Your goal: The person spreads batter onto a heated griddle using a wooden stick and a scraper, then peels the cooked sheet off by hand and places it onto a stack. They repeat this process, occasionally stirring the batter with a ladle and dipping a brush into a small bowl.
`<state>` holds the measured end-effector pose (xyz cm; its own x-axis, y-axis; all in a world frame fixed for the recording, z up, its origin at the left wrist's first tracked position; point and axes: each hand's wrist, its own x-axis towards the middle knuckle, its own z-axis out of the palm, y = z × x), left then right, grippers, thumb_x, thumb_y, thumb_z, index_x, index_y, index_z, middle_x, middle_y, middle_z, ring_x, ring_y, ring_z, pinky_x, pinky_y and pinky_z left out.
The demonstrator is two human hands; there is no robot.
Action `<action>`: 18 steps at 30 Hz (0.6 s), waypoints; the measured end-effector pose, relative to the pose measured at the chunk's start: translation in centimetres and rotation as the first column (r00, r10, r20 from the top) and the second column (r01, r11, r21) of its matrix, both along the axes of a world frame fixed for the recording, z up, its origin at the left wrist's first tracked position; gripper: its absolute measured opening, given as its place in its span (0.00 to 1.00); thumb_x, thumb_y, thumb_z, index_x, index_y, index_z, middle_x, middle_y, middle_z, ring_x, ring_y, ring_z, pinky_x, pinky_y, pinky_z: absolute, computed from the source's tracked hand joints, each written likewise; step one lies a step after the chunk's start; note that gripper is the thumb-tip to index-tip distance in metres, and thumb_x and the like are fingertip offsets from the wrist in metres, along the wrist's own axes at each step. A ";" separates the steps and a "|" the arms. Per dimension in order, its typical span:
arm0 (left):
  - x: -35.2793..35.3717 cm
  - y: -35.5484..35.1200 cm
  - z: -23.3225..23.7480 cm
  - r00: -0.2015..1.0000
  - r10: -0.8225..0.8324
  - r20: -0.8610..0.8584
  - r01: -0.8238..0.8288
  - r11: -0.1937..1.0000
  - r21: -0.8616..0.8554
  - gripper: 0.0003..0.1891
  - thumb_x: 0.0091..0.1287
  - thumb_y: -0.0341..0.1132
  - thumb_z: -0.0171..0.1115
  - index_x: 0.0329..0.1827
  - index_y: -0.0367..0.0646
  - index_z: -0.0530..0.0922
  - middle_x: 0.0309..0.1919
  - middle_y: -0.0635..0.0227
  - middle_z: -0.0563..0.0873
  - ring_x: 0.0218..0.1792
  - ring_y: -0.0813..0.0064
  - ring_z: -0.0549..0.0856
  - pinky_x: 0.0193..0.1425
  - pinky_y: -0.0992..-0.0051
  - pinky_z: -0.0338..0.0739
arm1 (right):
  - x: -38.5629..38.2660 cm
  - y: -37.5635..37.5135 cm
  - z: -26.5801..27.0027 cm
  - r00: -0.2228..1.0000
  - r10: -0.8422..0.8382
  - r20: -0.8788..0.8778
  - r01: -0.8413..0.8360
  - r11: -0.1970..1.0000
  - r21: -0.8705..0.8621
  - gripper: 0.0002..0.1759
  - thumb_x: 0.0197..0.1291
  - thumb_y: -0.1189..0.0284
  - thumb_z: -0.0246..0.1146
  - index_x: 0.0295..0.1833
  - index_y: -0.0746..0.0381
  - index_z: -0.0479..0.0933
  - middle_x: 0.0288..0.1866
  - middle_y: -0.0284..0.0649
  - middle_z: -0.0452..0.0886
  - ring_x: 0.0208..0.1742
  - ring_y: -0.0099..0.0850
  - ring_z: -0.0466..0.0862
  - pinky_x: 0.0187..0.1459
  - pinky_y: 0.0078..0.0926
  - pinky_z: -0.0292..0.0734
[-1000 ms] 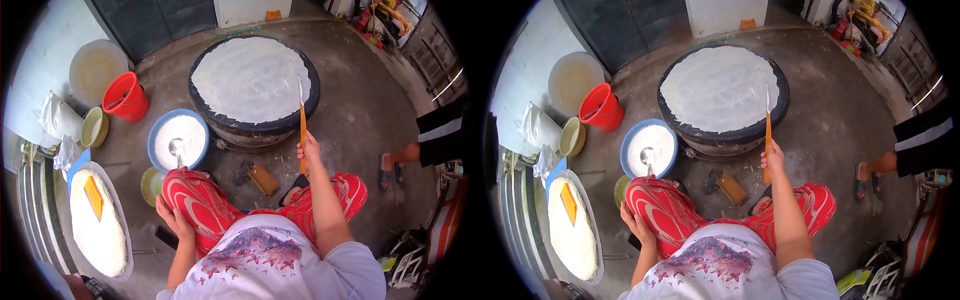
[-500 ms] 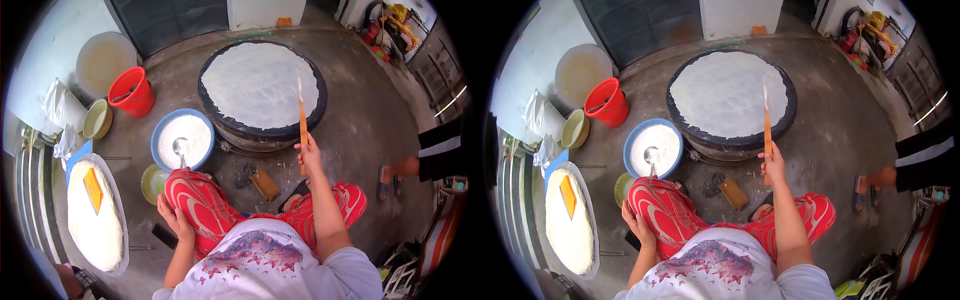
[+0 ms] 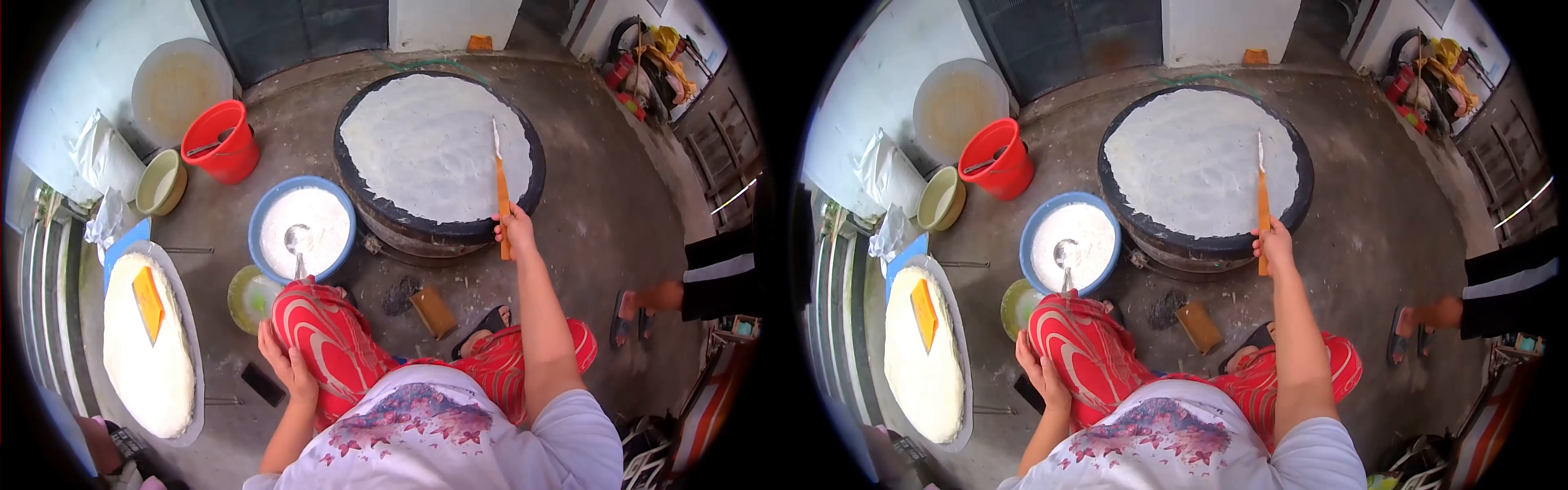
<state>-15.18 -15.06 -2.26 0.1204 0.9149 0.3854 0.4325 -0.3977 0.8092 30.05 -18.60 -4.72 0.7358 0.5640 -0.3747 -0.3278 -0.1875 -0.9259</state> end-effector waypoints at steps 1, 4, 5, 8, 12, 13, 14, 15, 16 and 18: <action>0.1 0.0 0.0 1.000 -0.001 0.001 0.001 1.000 0.000 0.29 0.66 0.42 0.44 0.66 0.32 0.55 0.64 0.49 0.58 0.66 0.56 0.57 0.68 0.64 0.48 | 0.6 0.5 0.0 1.000 -0.002 0.006 0.002 1.000 -0.020 0.25 0.58 0.82 0.43 0.63 0.63 0.60 0.37 0.41 0.75 0.20 0.22 0.70 0.17 0.18 0.67; 0.2 0.0 0.1 0.999 0.024 -0.027 -0.024 1.000 -0.001 0.29 0.66 0.43 0.42 0.66 0.33 0.55 0.63 0.51 0.59 0.65 0.59 0.59 0.68 0.65 0.48 | 2.1 1.9 -0.3 0.999 0.011 0.042 -0.008 0.997 -0.078 0.24 0.59 0.80 0.43 0.64 0.62 0.60 0.36 0.41 0.75 0.21 0.22 0.70 0.18 0.19 0.68; 0.2 0.0 0.1 0.999 0.025 -0.029 -0.025 1.000 0.003 0.30 0.66 0.44 0.42 0.66 0.33 0.55 0.63 0.51 0.59 0.65 0.59 0.59 0.68 0.65 0.48 | 2.6 2.3 -0.4 0.997 0.029 0.074 -0.020 0.993 -0.115 0.24 0.61 0.79 0.43 0.64 0.62 0.60 0.35 0.40 0.75 0.21 0.23 0.70 0.19 0.19 0.68; 0.2 0.0 0.1 0.999 0.019 -0.035 -0.018 1.000 0.010 0.29 0.66 0.43 0.43 0.66 0.32 0.55 0.64 0.50 0.58 0.65 0.57 0.58 0.68 0.64 0.48 | 4.1 3.8 -0.5 0.993 0.022 0.119 0.001 0.983 -0.184 0.24 0.62 0.78 0.41 0.64 0.60 0.60 0.33 0.40 0.75 0.21 0.23 0.70 0.19 0.19 0.68; 0.5 0.0 0.5 0.999 0.009 -0.044 -0.008 1.000 0.011 0.28 0.66 0.42 0.43 0.65 0.31 0.56 0.64 0.48 0.58 0.66 0.55 0.58 0.68 0.63 0.48 | 5.4 5.5 -0.1 0.985 -0.004 0.173 0.042 0.976 -0.215 0.24 0.60 0.77 0.38 0.63 0.62 0.62 0.31 0.40 0.75 0.19 0.22 0.68 0.16 0.20 0.66; 0.6 0.0 0.5 0.999 0.007 -0.046 -0.007 1.000 0.010 0.28 0.66 0.42 0.43 0.65 0.31 0.56 0.64 0.48 0.58 0.66 0.55 0.58 0.68 0.63 0.48 | 5.8 5.8 -0.1 0.979 0.060 0.197 0.001 0.956 -0.292 0.23 0.62 0.74 0.39 0.62 0.59 0.64 0.33 0.42 0.76 0.22 0.27 0.72 0.21 0.24 0.70; 0.6 -0.1 0.5 0.999 0.011 -0.046 -0.010 1.000 0.007 0.28 0.66 0.42 0.43 0.65 0.31 0.56 0.64 0.48 0.58 0.66 0.55 0.58 0.68 0.63 0.48 | 6.2 6.1 0.0 0.968 0.124 0.216 -0.037 0.929 -0.368 0.21 0.64 0.71 0.40 0.61 0.57 0.65 0.35 0.45 0.77 0.26 0.31 0.76 0.25 0.27 0.73; 0.7 0.0 0.5 0.999 0.014 -0.046 -0.014 1.000 0.004 0.29 0.66 0.43 0.43 0.65 0.31 0.56 0.64 0.48 0.58 0.65 0.55 0.58 0.68 0.63 0.48 | 6.9 6.6 -0.7 0.969 0.122 0.214 -0.036 0.929 -0.368 0.21 0.64 0.71 0.40 0.61 0.57 0.65 0.35 0.45 0.77 0.26 0.31 0.76 0.25 0.27 0.73; 0.7 0.0 0.6 0.999 0.012 -0.048 -0.012 1.000 0.005 0.29 0.66 0.43 0.43 0.65 0.31 0.56 0.64 0.48 0.58 0.65 0.55 0.58 0.68 0.63 0.48 | 7.4 7.3 -1.8 0.842 0.263 0.472 0.061 0.821 -0.567 0.20 0.64 0.69 0.41 0.60 0.58 0.67 0.40 0.48 0.78 0.32 0.38 0.78 0.33 0.33 0.74; 0.8 0.0 0.8 0.996 0.015 -0.092 -0.013 1.000 0.018 0.29 0.66 0.43 0.43 0.65 0.31 0.56 0.64 0.47 0.58 0.65 0.55 0.58 0.68 0.63 0.49 | 7.5 7.7 -2.5 0.637 0.442 0.631 0.217 0.683 -0.697 0.20 0.65 0.66 0.42 0.58 0.59 0.69 0.45 0.51 0.78 0.39 0.44 0.80 0.40 0.38 0.75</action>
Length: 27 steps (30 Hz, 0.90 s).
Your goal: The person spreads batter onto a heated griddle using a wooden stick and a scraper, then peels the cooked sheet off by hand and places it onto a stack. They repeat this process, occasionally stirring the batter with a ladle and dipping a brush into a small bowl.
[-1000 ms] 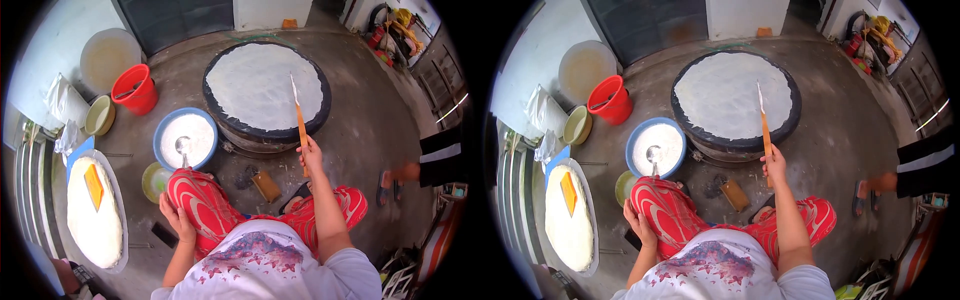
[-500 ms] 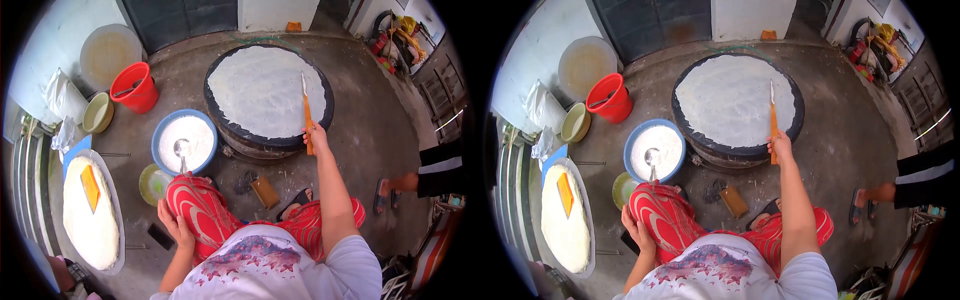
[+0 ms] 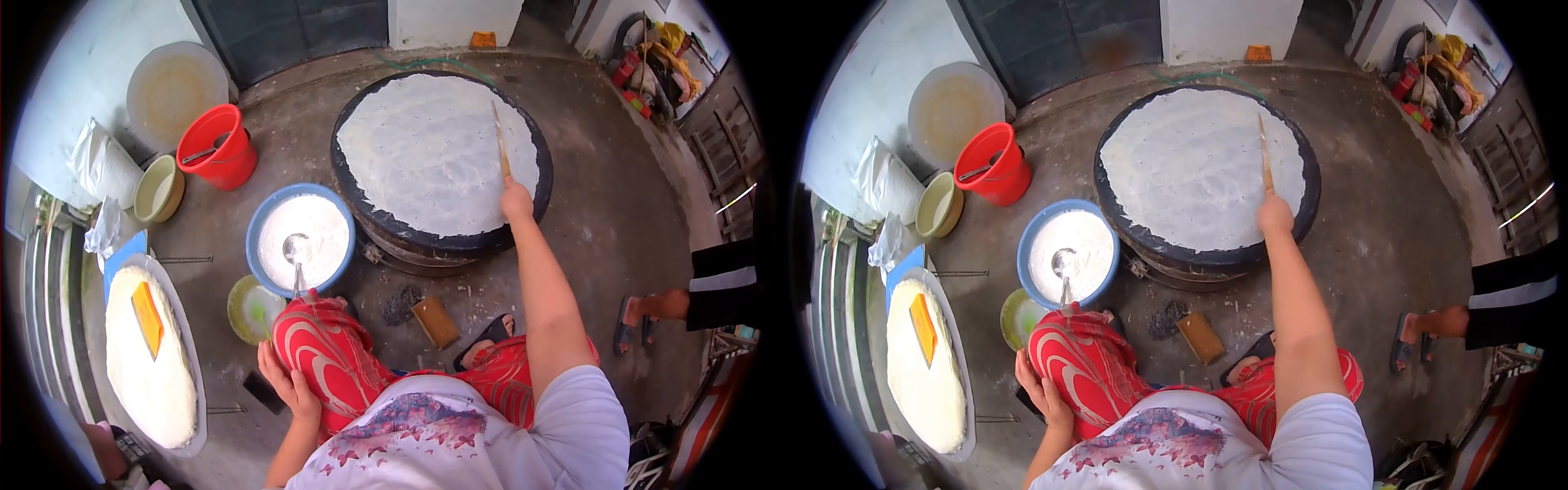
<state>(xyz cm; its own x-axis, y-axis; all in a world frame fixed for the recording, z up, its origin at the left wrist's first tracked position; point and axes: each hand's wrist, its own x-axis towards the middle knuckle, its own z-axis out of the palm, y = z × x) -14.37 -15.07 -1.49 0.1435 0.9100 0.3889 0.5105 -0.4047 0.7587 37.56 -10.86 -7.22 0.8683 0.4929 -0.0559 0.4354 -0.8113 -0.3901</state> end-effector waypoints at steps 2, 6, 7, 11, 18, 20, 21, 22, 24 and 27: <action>0.2 0.0 0.0 1.000 -0.004 0.012 0.004 1.000 -0.001 0.29 0.66 0.43 0.42 0.65 0.31 0.56 0.64 0.47 0.58 0.65 0.54 0.58 0.68 0.63 0.49 | -2.2 0.4 2.2 1.000 0.007 -0.016 -0.009 0.995 -0.095 0.19 0.63 0.66 0.44 0.55 0.63 0.71 0.48 0.53 0.76 0.51 0.49 0.76 0.51 0.41 0.70; 0.2 -0.1 -0.2 0.999 -0.006 0.036 0.006 1.000 0.010 0.29 0.66 0.43 0.42 0.65 0.31 0.56 0.64 0.47 0.58 0.66 0.54 0.58 0.68 0.62 0.48 | -2.3 0.2 0.7 0.996 0.035 -0.079 -0.039 0.998 -0.053 0.19 0.63 0.67 0.45 0.56 0.60 0.70 0.49 0.54 0.76 0.50 0.50 0.76 0.50 0.39 0.71; 0.2 0.0 -0.2 0.999 -0.009 0.040 0.008 1.000 0.013 0.29 0.66 0.43 0.42 0.65 0.31 0.56 0.64 0.47 0.58 0.66 0.54 0.58 0.68 0.62 0.48 | -2.2 -0.7 -0.4 0.987 0.085 -0.140 -0.072 0.993 0.096 0.19 0.63 0.68 0.45 0.57 0.59 0.70 0.42 0.49 0.76 0.36 0.40 0.76 0.36 0.33 0.71; 0.3 -0.1 0.0 0.999 -0.021 0.043 0.021 1.000 0.007 0.29 0.67 0.43 0.42 0.65 0.31 0.56 0.64 0.47 0.58 0.66 0.54 0.57 0.68 0.62 0.48 | -3.6 -5.6 3.2 0.433 0.159 -0.887 0.639 0.640 0.427 0.20 0.63 0.72 0.46 0.61 0.53 0.68 0.25 0.32 0.68 0.15 0.18 0.61 0.13 0.15 0.56; 0.0 0.0 -0.3 0.999 -0.029 0.043 0.029 1.000 -0.009 0.30 0.66 0.45 0.42 0.65 0.32 0.57 0.64 0.47 0.58 0.66 0.53 0.56 0.68 0.62 0.47 | -5.3 -9.3 0.7 0.920 0.016 -0.391 0.223 0.800 0.558 0.26 0.57 0.77 0.53 0.63 0.58 0.65 0.25 0.30 0.70 0.20 0.19 0.69 0.17 0.17 0.62; 0.1 0.1 -0.4 0.997 -0.027 0.067 0.027 1.000 -0.006 0.30 0.66 0.46 0.43 0.65 0.33 0.57 0.64 0.48 0.58 0.66 0.53 0.56 0.68 0.62 0.47 | -6.7 -9.5 0.2 0.880 0.095 -0.466 0.211 0.799 0.562 0.29 0.55 0.80 0.55 0.65 0.59 0.62 0.29 0.32 0.71 0.23 0.21 0.72 0.19 0.18 0.66; 0.2 0.1 -0.5 0.995 -0.034 0.090 0.035 0.999 -0.006 0.30 0.66 0.46 0.43 0.65 0.33 0.57 0.64 0.48 0.58 0.66 0.53 0.56 0.68 0.62 0.47 | -7.6 -9.2 0.6 0.829 0.163 -0.535 0.207 0.798 0.565 0.33 0.52 0.83 0.56 0.66 0.60 0.60 0.32 0.34 0.72 0.25 0.22 0.74 0.21 0.19 0.70; 0.2 0.1 -0.5 0.995 -0.026 0.092 0.027 1.000 -0.006 0.30 0.66 0.46 0.43 0.65 0.33 0.57 0.64 0.48 0.58 0.66 0.53 0.56 0.68 0.62 0.47 | -8.7 -8.8 1.8 0.828 0.170 -0.534 0.200 0.800 0.566 0.33 0.52 0.83 0.56 0.66 0.60 0.60 0.32 0.34 0.72 0.25 0.22 0.74 0.21 0.19 0.70; 0.2 0.1 -0.6 0.996 -0.037 0.077 0.037 0.999 0.005 0.30 0.66 0.46 0.43 0.65 0.33 0.57 0.63 0.48 0.59 0.66 0.53 0.56 0.68 0.61 0.47 | -11.0 -8.0 4.2 0.691 0.319 -0.648 0.205 0.774 0.599 0.37 0.51 0.86 0.54 0.69 0.62 0.53 0.40 0.38 0.71 0.26 0.24 0.76 0.22 0.19 0.73; 0.3 0.1 -0.3 0.997 -0.033 0.076 0.032 0.999 0.007 0.30 0.65 0.45 0.44 0.65 0.33 0.57 0.63 0.48 0.59 0.66 0.52 0.56 0.68 0.61 0.47 | -11.7 -6.3 4.9 0.608 0.352 -0.712 0.208 0.795 0.570 0.39 0.51 0.88 0.53 0.69 0.62 0.50 0.47 0.40 0.69 0.30 0.27 0.78 0.26 0.20 0.76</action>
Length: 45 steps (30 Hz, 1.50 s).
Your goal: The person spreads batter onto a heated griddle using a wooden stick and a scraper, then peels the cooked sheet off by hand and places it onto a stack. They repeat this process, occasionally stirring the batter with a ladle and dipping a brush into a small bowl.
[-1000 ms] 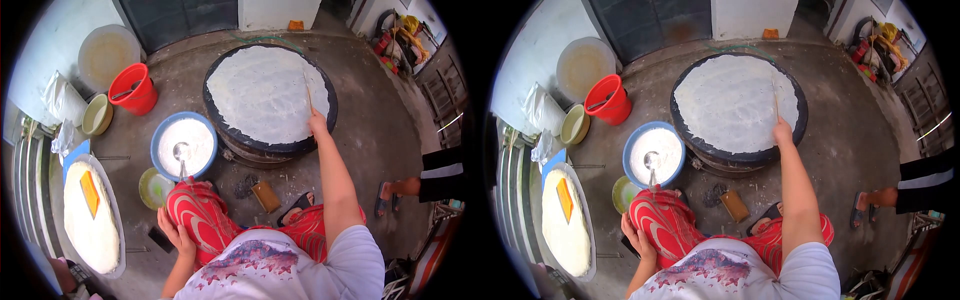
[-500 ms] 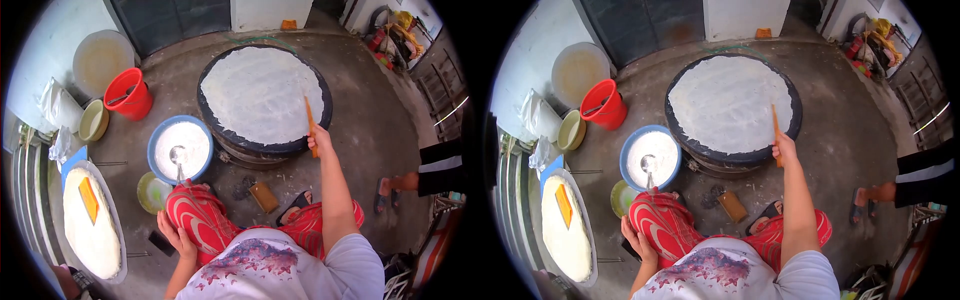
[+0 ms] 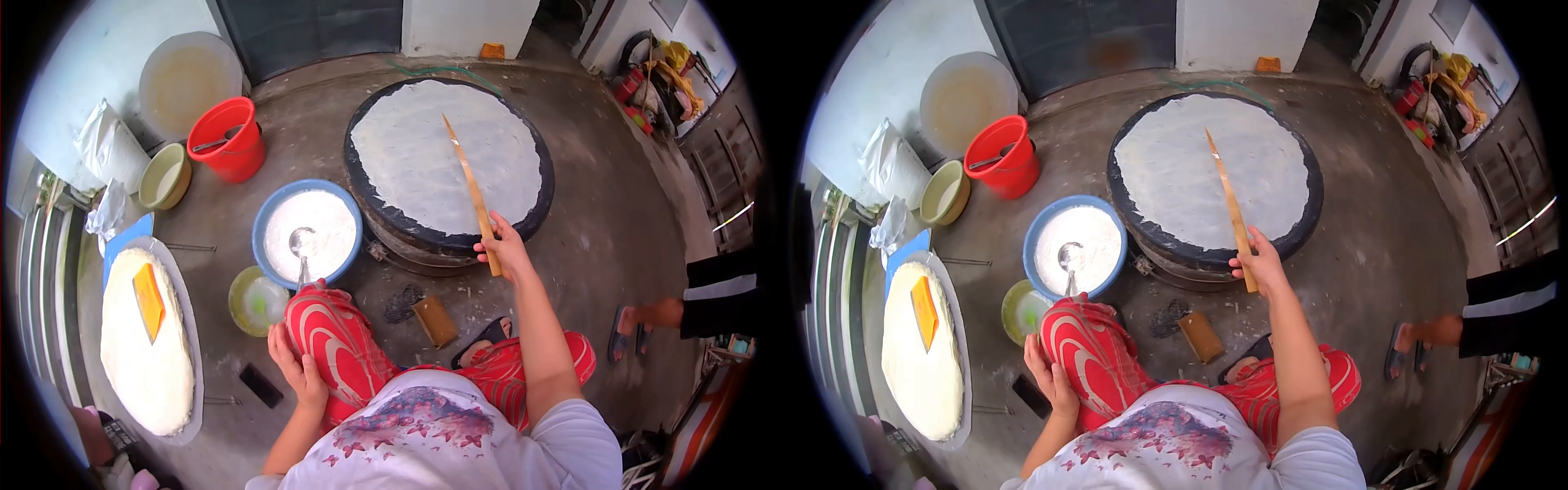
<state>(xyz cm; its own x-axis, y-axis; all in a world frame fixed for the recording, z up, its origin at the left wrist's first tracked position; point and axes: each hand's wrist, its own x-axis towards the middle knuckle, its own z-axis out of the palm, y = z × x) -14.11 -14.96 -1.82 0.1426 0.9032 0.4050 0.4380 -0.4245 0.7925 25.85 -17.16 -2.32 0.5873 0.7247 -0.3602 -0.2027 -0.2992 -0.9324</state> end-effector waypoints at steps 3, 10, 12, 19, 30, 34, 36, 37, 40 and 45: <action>-0.1 -0.1 -0.1 1.000 0.007 0.004 -0.007 1.000 0.004 0.30 0.65 0.44 0.44 0.65 0.33 0.57 0.63 0.48 0.60 0.66 0.52 0.56 0.68 0.60 0.47 | 0.3 2.2 -0.7 0.999 0.034 -0.012 -0.034 0.999 0.022 0.38 0.51 0.88 0.52 0.69 0.63 0.50 0.50 0.40 0.67 0.31 0.28 0.78 0.26 0.20 0.76; -0.5 0.0 0.2 0.998 0.016 -0.053 -0.016 1.000 0.005 0.29 0.65 0.43 0.44 0.65 0.33 0.56 0.64 0.50 0.58 0.66 0.56 0.57 0.69 0.64 0.47 | 0.2 7.7 -1.5 0.998 0.027 0.056 -0.024 0.999 -0.043 0.34 0.53 0.85 0.51 0.68 0.64 0.52 0.50 0.41 0.70 0.27 0.26 0.76 0.23 0.21 0.72; -0.6 0.0 0.1 0.998 0.026 -0.061 -0.025 1.000 0.008 0.30 0.65 0.43 0.44 0.65 0.33 0.56 0.64 0.50 0.59 0.66 0.56 0.57 0.69 0.64 0.47 | 0.6 9.1 -2.0 0.996 0.044 0.072 -0.039 0.997 -0.068 0.33 0.54 0.84 0.50 0.68 0.62 0.54 0.48 0.40 0.71 0.27 0.25 0.75 0.23 0.21 0.71; -0.8 0.1 0.2 0.997 0.027 -0.069 -0.026 1.000 0.013 0.30 0.65 0.43 0.44 0.65 0.33 0.56 0.64 0.49 0.59 0.65 0.55 0.58 0.68 0.63 0.47 | 2.9 12.3 -5.7 0.524 0.286 0.802 0.026 0.936 -0.350 0.25 0.61 0.72 0.45 0.65 0.54 0.61 0.42 0.46 0.77 0.38 0.38 0.80 0.34 0.37 0.76; -1.0 0.2 0.3 0.998 0.035 -0.046 -0.035 0.999 -0.002 0.29 0.66 0.43 0.43 0.65 0.33 0.56 0.64 0.49 0.58 0.66 0.55 0.57 0.68 0.62 0.47 | 0.5 9.4 -5.1 0.729 0.219 0.649 -0.010 0.951 -0.310 0.19 0.59 0.70 0.52 0.56 0.56 0.73 0.26 0.39 0.75 0.25 0.28 0.77 0.25 0.28 0.70; -1.2 0.2 0.2 0.998 0.025 -0.050 -0.026 1.000 -0.004 0.29 0.65 0.42 0.44 0.65 0.33 0.57 0.64 0.49 0.58 0.66 0.55 0.57 0.69 0.62 0.47 | -1.0 6.0 -3.3 0.961 -0.071 0.266 0.111 0.985 -0.135 0.19 0.56 0.74 0.53 0.56 0.56 0.74 0.22 0.29 0.71 0.17 0.18 0.66 0.17 0.18 0.61; -1.3 0.1 0.1 0.999 0.013 -0.045 -0.013 1.000 -0.006 0.29 0.65 0.43 0.45 0.65 0.33 0.57 0.64 0.49 0.59 0.66 0.53 0.57 0.68 0.61 0.47 | -0.8 4.0 -5.1 0.921 -0.092 0.377 0.138 0.986 -0.097 0.18 0.55 0.74 0.55 0.54 0.58 0.76 0.24 0.30 0.74 0.18 0.18 0.67 0.20 0.18 0.64; -1.2 0.2 0.1 0.999 0.008 -0.039 -0.009 1.000 -0.003 0.30 0.64 0.43 0.46 0.65 0.33 0.57 0.63 0.48 0.59 0.66 0.51 0.56 0.68 0.59 0.46 | -2.0 3.2 -4.1 0.882 0.022 0.470 0.046 0.990 -0.132 0.18 0.55 0.74 0.56 0.53 0.58 0.76 0.24 0.28 0.74 0.18 0.17 0.67 0.19 0.18 0.63; -1.3 0.2 0.0 1.000 0.000 -0.021 0.000 1.000 -0.015 0.29 0.64 0.43 0.46 0.65 0.33 0.57 0.63 0.48 0.59 0.66 0.51 0.57 0.68 0.59 0.46 | -4.7 0.8 -1.5 0.984 0.150 0.097 -0.137 0.983 -0.125 0.21 0.55 0.75 0.58 0.56 0.59 0.73 0.24 0.27 0.72 0.17 0.15 0.66 0.16 0.15 0.61; -1.3 0.0 -0.3 1.000 0.001 -0.009 -0.001 1.000 -0.004 0.29 0.64 0.41 0.46 0.65 0.33 0.57 0.63 0.48 0.59 0.66 0.52 0.57 0.68 0.60 0.47 | -3.3 -1.2 -2.4 0.976 -0.116 0.186 0.119 0.993 -0.010 0.26 0.53 0.81 0.58 0.61 0.65 0.66 0.26 0.31 0.73 0.16 0.17 0.70 0.14 0.14 0.65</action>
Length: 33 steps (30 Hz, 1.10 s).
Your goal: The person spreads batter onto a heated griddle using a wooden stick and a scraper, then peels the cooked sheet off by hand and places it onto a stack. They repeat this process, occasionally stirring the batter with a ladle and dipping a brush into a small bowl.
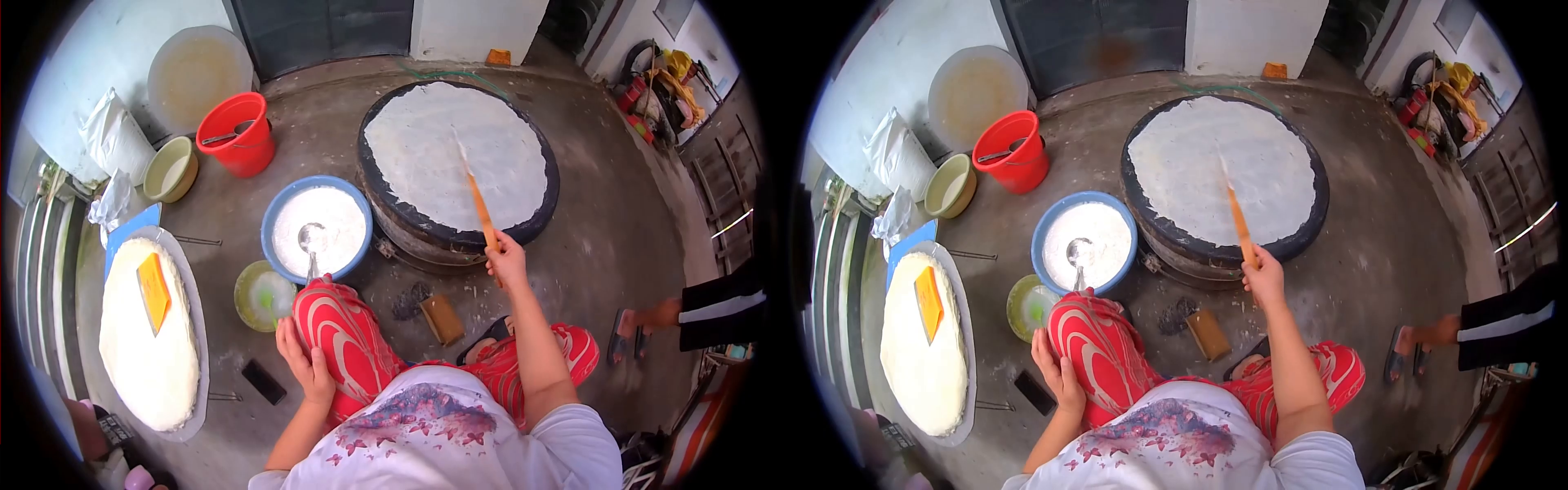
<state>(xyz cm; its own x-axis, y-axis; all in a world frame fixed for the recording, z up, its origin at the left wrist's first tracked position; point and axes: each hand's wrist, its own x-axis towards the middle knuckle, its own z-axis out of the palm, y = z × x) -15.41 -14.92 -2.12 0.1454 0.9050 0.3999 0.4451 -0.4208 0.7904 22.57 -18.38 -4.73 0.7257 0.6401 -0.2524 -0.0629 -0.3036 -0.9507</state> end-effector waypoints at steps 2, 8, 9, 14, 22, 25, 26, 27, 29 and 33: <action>0.0 -0.1 0.0 1.000 -0.002 0.004 0.002 1.000 0.006 0.29 0.64 0.41 0.45 0.65 0.32 0.57 0.63 0.48 0.60 0.66 0.52 0.57 0.68 0.60 0.47 | 0.6 -0.6 0.2 1.000 -0.017 0.006 0.017 0.999 -0.028 0.25 0.53 0.82 0.57 0.60 0.65 0.65 0.28 0.33 0.73 0.16 0.19 0.72 0.14 0.15 0.67; 0.0 0.0 -0.2 1.000 -0.008 0.012 0.008 1.000 0.020 0.28 0.64 0.39 0.46 0.65 0.33 0.58 0.63 0.48 0.59 0.66 0.52 0.57 0.68 0.60 0.47 | 1.6 -1.6 -0.1 0.992 -0.124 -0.023 0.124 0.992 -0.011 0.24 0.53 0.84 0.55 0.58 0.66 0.65 0.29 0.34 0.74 0.16 0.19 0.72 0.14 0.15 0.67; -0.1 0.0 -0.2 1.000 -0.007 0.004 0.007 1.000 0.020 0.28 0.64 0.39 0.46 0.65 0.33 0.58 0.63 0.48 0.59 0.66 0.52 0.57 0.68 0.60 0.47 | 1.9 -1.7 -0.3 0.992 -0.126 -0.024 0.126 0.992 -0.008 0.24 0.53 0.84 0.55 0.58 0.66 0.65 0.29 0.34 0.74 0.16 0.19 0.72 0.14 0.15 0.67; 0.1 0.0 -0.1 1.000 -0.008 0.006 0.008 1.000 0.016 0.28 0.65 0.40 0.46 0.65 0.33 0.58 0.63 0.49 0.59 0.66 0.53 0.57 0.68 0.61 0.47 | 3.7 -1.3 -1.2 0.991 -0.130 -0.033 0.128 0.990 -0.061 0.24 0.57 0.80 0.53 0.61 0.61 0.64 0.30 0.35 0.74 0.19 0.21 0.73 0.15 0.17 0.67; 0.1 0.0 -0.2 1.000 -0.010 -0.007 0.010 1.000 0.020 0.28 0.65 0.39 0.45 0.65 0.33 0.57 0.64 0.49 0.59 0.66 0.53 0.57 0.68 0.61 0.47 | 5.1 2.1 -0.3 0.982 -0.132 -0.133 0.109 0.979 -0.170 0.22 0.62 0.73 0.45 0.63 0.57 0.64 0.31 0.38 0.75 0.22 0.24 0.74 0.20 0.20 0.70; 0.1 0.0 0.0 1.000 -0.010 -0.019 0.010 1.000 0.018 0.27 0.65 0.39 0.45 0.65 0.33 0.57 0.64 0.49 0.59 0.66 0.53 0.57 0.68 0.61 0.47 | 6.6 2.7 -2.9 0.909 0.110 0.403 0.059 0.921 -0.385 0.24 0.60 0.73 0.48 0.63 0.56 0.64 0.31 0.43 0.76 0.28 0.32 0.79 0.28 0.28 0.75; 0.2 0.1 0.0 1.000 -0.010 -0.020 0.011 1.000 0.018 0.27 0.65 0.39 0.45 0.65 0.33 0.57 0.64 0.49 0.59 0.66 0.53 0.57 0.68 0.61 0.47 | 7.3 2.7 -4.3 0.582 0.359 0.730 0.113 0.853 -0.510 0.25 0.58 0.73 0.49 0.63 0.56 0.64 0.29 0.45 0.76 0.32 0.38 0.81 0.32 0.34 0.77; 0.2 0.0 0.0 1.000 -0.008 -0.019 0.009 1.000 0.015 0.27 0.65 0.39 0.45 0.65 0.33 0.57 0.63 0.49 0.59 0.66 0.53 0.57 0.68 0.62 0.47 | 6.9 2.6 -3.4 0.586 0.358 0.727 0.112 0.852 -0.511 0.25 0.58 0.73 0.49 0.63 0.56 0.64 0.29 0.45 0.76 0.32 0.38 0.81 0.32 0.34 0.77; 0.1 0.0 0.0 1.000 -0.012 -0.020 0.012 1.000 0.016 0.27 0.65 0.39 0.44 0.65 0.33 0.57 0.63 0.49 0.59 0.66 0.53 0.57 0.68 0.62 0.47 | 6.4 2.4 -0.8 0.527 0.430 0.733 0.366 0.664 -0.652 0.23 0.57 0.71 0.51 0.61 0.58 0.68 0.31 0.51 0.79 0.40 0.44 0.81 0.41 0.39 0.75; 0.0 -0.2 -0.1 1.000 0.017 -0.014 -0.017 1.000 0.004 0.27 0.66 0.39 0.44 0.65 0.33 0.58 0.63 0.49 0.59 0.65 0.53 0.58 0.68 0.62 0.47 | 6.0 3.1 -0.2 0.516 0.402 0.756 0.358 0.701 -0.617 0.20 0.57 0.71 0.51 0.57 0.59 0.72 0.28 0.49 0.79 0.41 0.42 0.81 0.39 0.39 0.75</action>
<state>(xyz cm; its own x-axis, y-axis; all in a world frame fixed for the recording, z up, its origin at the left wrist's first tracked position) -15.44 -15.10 -2.26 0.1351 0.9058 0.4016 0.4631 -0.4161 0.7825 28.58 -15.30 -4.92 0.8002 0.5914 0.0990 0.5984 -0.7983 -0.0677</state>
